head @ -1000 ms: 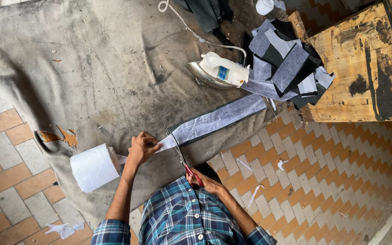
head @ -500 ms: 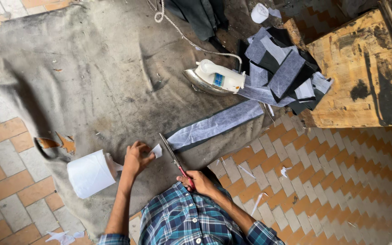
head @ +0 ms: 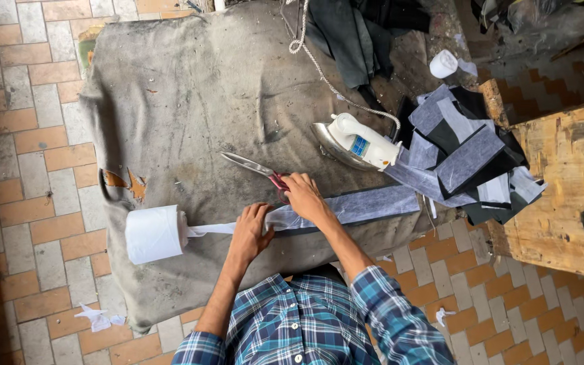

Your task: The person unrolls a strip of white fusible interfacing from a roll onto dark fabric strips laid on a padded table, smooths it flat, presses it with a clothes iron, and cuts the interfacing free with scissors. The person repeats this lay-out, iron, and cut cycle on successive fabric strips.

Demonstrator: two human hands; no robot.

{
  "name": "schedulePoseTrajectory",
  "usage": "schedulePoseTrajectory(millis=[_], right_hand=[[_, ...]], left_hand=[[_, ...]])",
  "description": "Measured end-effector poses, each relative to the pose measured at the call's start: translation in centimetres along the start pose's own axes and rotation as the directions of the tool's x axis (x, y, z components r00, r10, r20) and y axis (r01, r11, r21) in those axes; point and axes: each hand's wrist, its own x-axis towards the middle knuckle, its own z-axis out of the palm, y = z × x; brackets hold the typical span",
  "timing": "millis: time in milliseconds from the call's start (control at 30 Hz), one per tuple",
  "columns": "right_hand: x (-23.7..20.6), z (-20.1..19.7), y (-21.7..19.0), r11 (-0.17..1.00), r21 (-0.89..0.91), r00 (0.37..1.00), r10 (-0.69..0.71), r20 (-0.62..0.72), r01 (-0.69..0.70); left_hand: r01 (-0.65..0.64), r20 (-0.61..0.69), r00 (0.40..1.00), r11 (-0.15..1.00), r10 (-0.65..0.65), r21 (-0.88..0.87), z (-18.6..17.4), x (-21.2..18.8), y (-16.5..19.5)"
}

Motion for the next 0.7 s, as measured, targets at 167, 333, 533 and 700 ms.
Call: schedulePoseTrajectory(millis=[167,333,533,700], right_hand=[[-3.4,-1.5,2.8,0.998,-0.006,0.992,0.062,-0.105,-0.063],[-12.8,-4.4,8.7,0.917,-0.058,0.903,0.374,-0.211,-0.394],[-19.2,-5.3,12.6,0.909,-0.139,0.915,0.37,-0.16,-0.392],[-18.5,-4.5,12.5,0.88,-0.208,0.905,0.417,-0.089,-0.426]], left_hand=[[0.106,-0.018,0.994,0.988,-0.105,0.11,3.6,1.0,1.2],[0.251,0.03,0.963,0.931,-0.268,0.265,4.2,0.4,1.4],[0.2,0.027,0.98,0.975,-0.198,-0.101,4.9,1.6,0.9],[0.176,-0.127,0.97,0.957,-0.209,-0.228,4.5,-0.1,0.1]])
